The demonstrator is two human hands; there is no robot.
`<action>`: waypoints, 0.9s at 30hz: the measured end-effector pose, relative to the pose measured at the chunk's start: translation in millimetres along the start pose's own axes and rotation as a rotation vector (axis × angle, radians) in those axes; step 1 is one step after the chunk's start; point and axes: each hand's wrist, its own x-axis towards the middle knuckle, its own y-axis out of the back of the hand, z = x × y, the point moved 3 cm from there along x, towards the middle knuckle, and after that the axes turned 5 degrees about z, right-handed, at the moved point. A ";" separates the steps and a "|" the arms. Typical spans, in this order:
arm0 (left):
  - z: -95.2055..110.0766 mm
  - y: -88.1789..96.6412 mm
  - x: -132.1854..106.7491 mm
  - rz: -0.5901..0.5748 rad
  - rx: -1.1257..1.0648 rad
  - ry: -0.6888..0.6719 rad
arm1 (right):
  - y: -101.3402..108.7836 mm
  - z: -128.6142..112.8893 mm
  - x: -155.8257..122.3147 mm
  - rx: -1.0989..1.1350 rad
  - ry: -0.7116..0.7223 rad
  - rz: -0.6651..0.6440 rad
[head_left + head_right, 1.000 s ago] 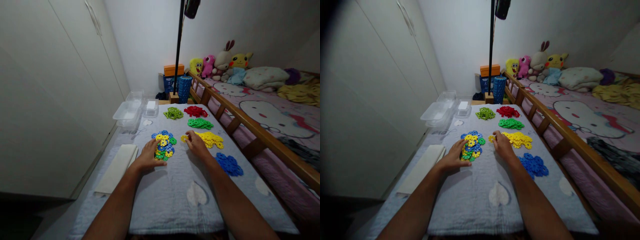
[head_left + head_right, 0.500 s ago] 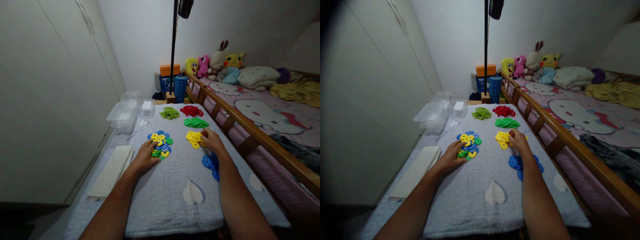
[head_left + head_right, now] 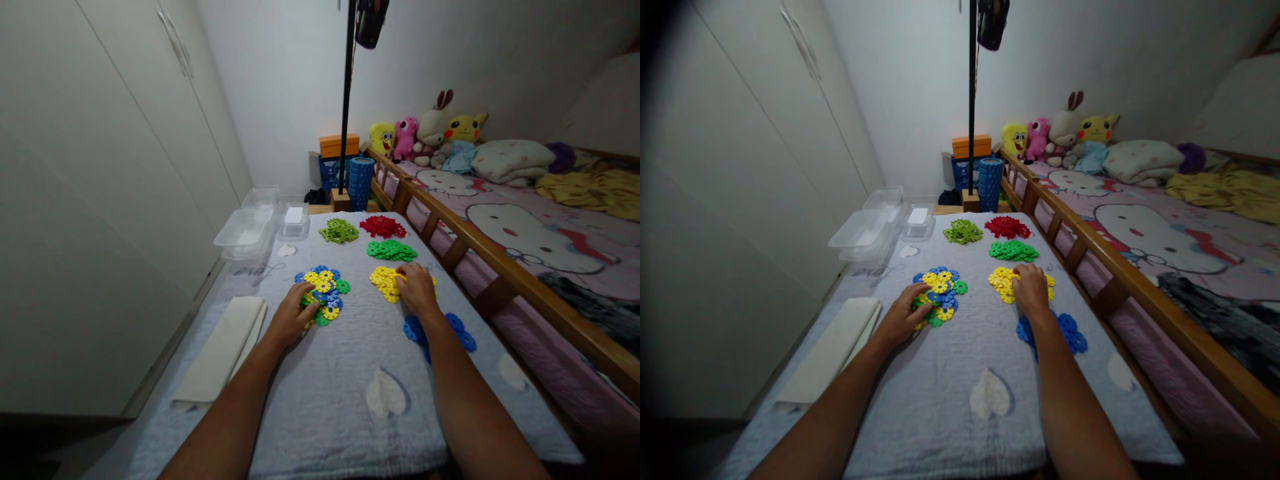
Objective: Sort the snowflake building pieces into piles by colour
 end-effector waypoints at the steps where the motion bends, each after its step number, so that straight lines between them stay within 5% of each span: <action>1: 1.8 0.0 -0.6 -0.010 -0.009 -0.008 | 0.1 -4.9 0.1 0.028 0.015 0.001; 13: -5.0 9.1 -1.4 -0.077 0.115 -0.012 | -21.5 -114.3 -37.1 0.383 0.407 -0.226; 21: -15.0 21.2 -13.7 -0.347 0.351 0.082 | -37.5 -131.1 -43.3 0.376 0.443 -0.329; 27: -8.4 30.9 -9.5 -0.233 0.384 0.113 | -35.2 -128.8 -40.0 0.339 0.436 -0.285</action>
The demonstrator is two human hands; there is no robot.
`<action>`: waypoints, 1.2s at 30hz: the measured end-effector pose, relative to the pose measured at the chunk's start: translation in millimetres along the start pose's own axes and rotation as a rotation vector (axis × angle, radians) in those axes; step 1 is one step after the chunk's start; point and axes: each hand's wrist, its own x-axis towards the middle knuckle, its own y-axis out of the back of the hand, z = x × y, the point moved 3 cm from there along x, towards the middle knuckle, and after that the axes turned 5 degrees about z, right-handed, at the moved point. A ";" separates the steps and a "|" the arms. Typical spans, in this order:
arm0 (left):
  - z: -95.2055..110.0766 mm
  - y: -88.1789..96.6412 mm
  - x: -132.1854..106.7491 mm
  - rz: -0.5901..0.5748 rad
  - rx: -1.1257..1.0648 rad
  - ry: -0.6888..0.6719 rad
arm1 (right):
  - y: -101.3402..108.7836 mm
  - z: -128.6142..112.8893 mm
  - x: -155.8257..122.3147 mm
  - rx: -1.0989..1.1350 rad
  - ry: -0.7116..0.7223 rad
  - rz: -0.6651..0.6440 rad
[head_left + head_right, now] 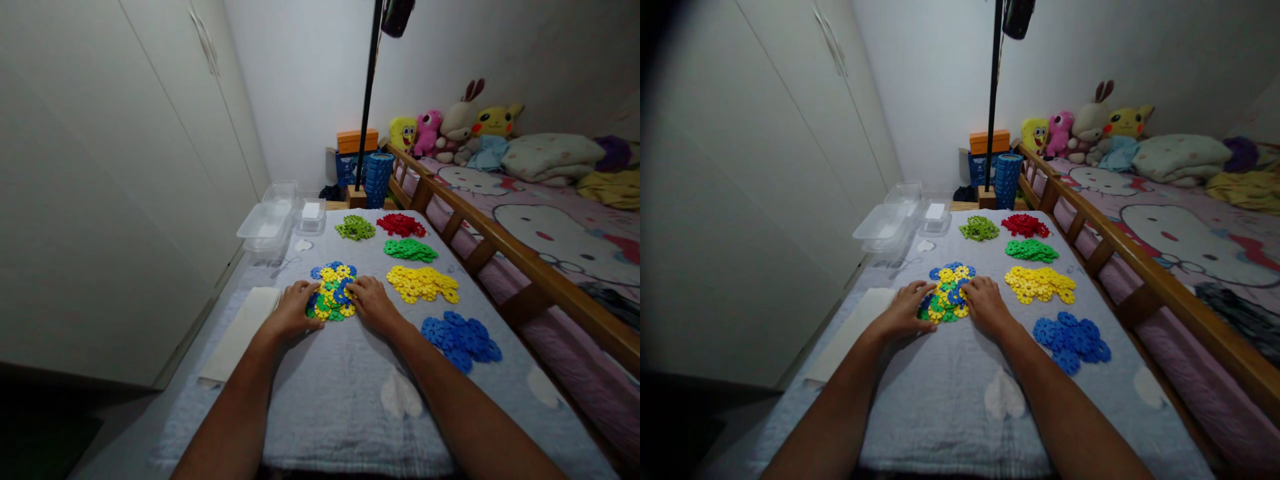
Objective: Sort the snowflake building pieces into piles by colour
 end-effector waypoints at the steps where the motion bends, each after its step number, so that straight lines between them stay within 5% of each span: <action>1: 1.7 0.8 0.5 0.016 -0.017 -0.008 | 0.7 -0.1 -0.1 -0.006 -0.001 0.002; 13: 21.1 -10.3 4.2 0.121 -0.117 -0.128 | 20.4 14.2 1.0 -0.068 -0.031 0.207; 21: 18.3 -15.0 10.4 0.226 -0.179 -0.096 | 82.2 86.5 -14.4 -0.049 -0.313 0.548; 28: 13.9 -17.8 14.1 0.251 -0.238 -0.050 | 94.4 126.4 -32.8 0.014 -0.703 0.458; 36: 4.6 -19.3 16.9 0.336 -0.298 -0.010 | 85.2 127.7 -30.4 -0.088 -0.643 0.436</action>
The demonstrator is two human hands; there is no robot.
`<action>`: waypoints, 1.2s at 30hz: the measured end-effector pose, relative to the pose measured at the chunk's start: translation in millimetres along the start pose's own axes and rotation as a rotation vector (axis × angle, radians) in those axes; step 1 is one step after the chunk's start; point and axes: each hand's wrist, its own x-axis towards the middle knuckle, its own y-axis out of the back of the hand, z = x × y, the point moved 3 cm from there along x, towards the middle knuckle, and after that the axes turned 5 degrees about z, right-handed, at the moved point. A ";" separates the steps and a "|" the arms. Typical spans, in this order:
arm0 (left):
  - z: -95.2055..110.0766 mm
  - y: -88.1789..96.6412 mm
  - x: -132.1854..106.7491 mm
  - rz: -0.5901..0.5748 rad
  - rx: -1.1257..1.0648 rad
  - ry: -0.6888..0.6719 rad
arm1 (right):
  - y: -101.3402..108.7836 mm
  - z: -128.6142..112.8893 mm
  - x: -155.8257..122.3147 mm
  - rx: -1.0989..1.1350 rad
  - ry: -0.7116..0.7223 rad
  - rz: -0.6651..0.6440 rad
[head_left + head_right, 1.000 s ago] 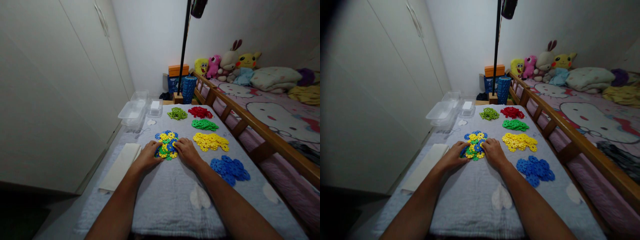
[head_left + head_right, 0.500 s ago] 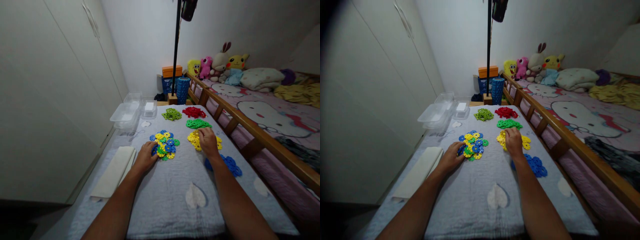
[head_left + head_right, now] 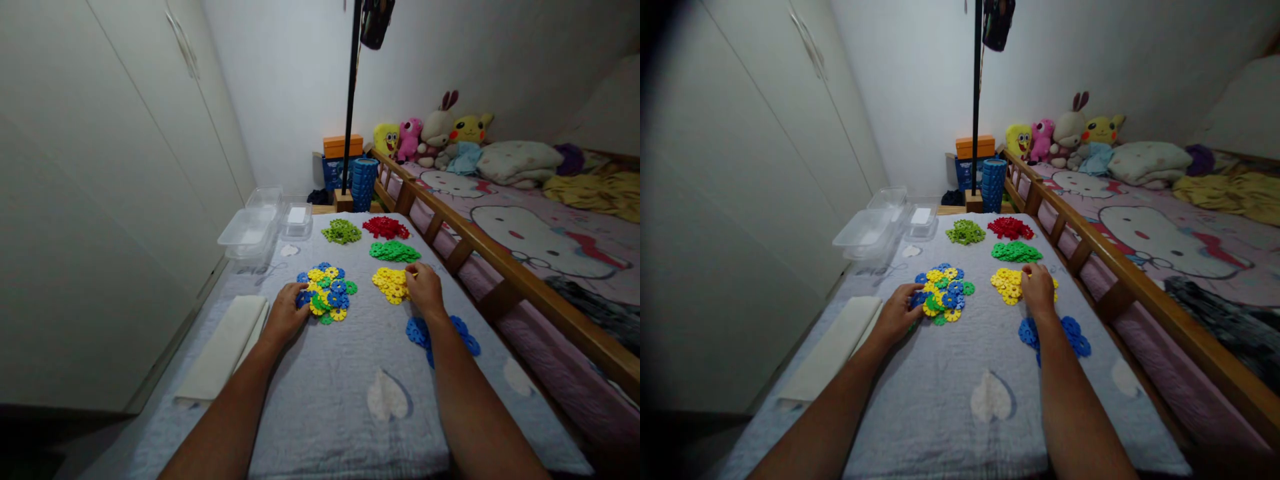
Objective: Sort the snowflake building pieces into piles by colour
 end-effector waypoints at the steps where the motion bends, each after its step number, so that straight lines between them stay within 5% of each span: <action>1: -0.2 0.2 0.1 0.010 -0.011 -0.002 | 0.7 -0.8 0.5 -0.006 0.020 0.025; 5: 1.5 1.0 -0.3 0.023 -0.037 -0.020 | -1.6 -18.2 -5.3 0.074 0.132 0.042; 11: 5.3 -1.8 -2.4 -0.069 -0.114 -0.110 | -30.3 -85.0 -53.7 0.272 0.529 -0.267; 16: 5.5 -4.4 -4.9 -0.133 -0.031 -0.138 | -48.9 -120.2 -92.4 0.198 0.629 -0.353; 25: 9.6 -0.9 -5.6 -0.131 0.090 -0.091 | -55.5 -120.6 -93.4 0.080 0.628 -0.424; 36: 13.0 -2.1 -4.5 -0.195 0.086 -0.081 | -48.7 -113.2 -85.6 0.267 0.645 -0.409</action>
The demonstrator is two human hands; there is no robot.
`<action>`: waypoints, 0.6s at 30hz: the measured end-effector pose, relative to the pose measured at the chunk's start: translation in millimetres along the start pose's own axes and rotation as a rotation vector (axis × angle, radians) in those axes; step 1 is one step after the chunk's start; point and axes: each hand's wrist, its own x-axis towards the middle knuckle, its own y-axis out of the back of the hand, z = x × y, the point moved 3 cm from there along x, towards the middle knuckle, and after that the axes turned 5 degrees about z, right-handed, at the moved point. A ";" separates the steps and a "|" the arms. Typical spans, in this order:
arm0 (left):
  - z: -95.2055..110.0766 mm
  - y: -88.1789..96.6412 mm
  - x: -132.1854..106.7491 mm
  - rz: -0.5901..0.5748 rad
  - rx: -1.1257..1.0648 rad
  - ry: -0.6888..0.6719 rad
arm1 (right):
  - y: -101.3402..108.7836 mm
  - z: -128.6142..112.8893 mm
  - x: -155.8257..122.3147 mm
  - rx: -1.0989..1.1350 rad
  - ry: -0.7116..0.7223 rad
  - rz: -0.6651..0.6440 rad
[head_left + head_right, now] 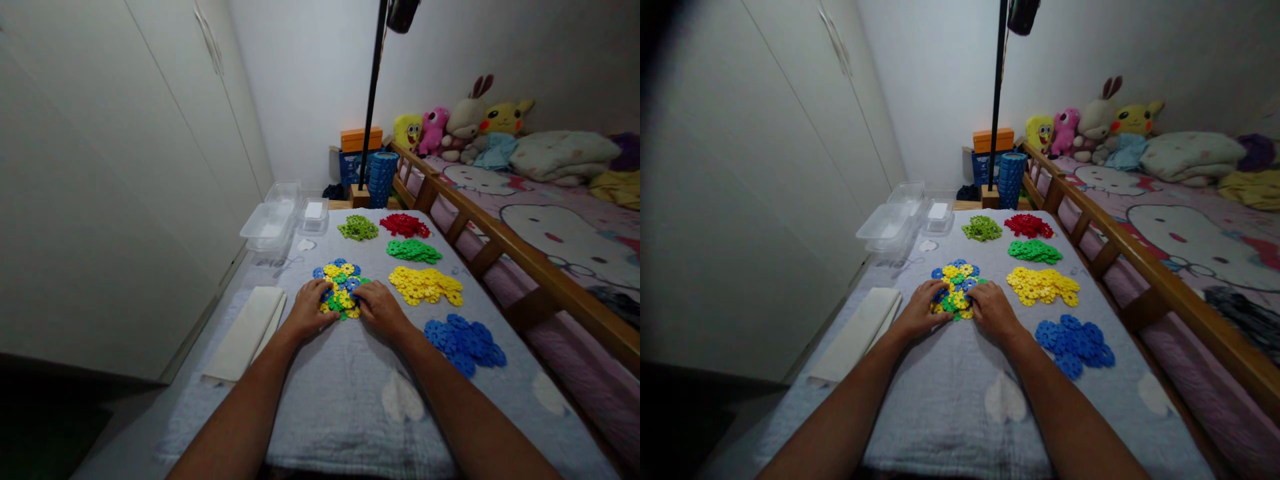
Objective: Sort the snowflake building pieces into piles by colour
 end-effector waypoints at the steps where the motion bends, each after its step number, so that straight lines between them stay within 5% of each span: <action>1: 0.4 -0.3 0.1 -0.006 0.004 0.001 | 1.5 0.9 0.5 0.008 -0.001 0.017; 9: 0.2 -3.3 0.0 0.033 0.026 0.003 | 26.0 19.8 5.4 0.043 -0.139 0.143; 18: -0.9 -1.0 0.5 0.069 -0.030 -0.006 | 109.0 60.1 -27.4 0.077 -0.503 0.094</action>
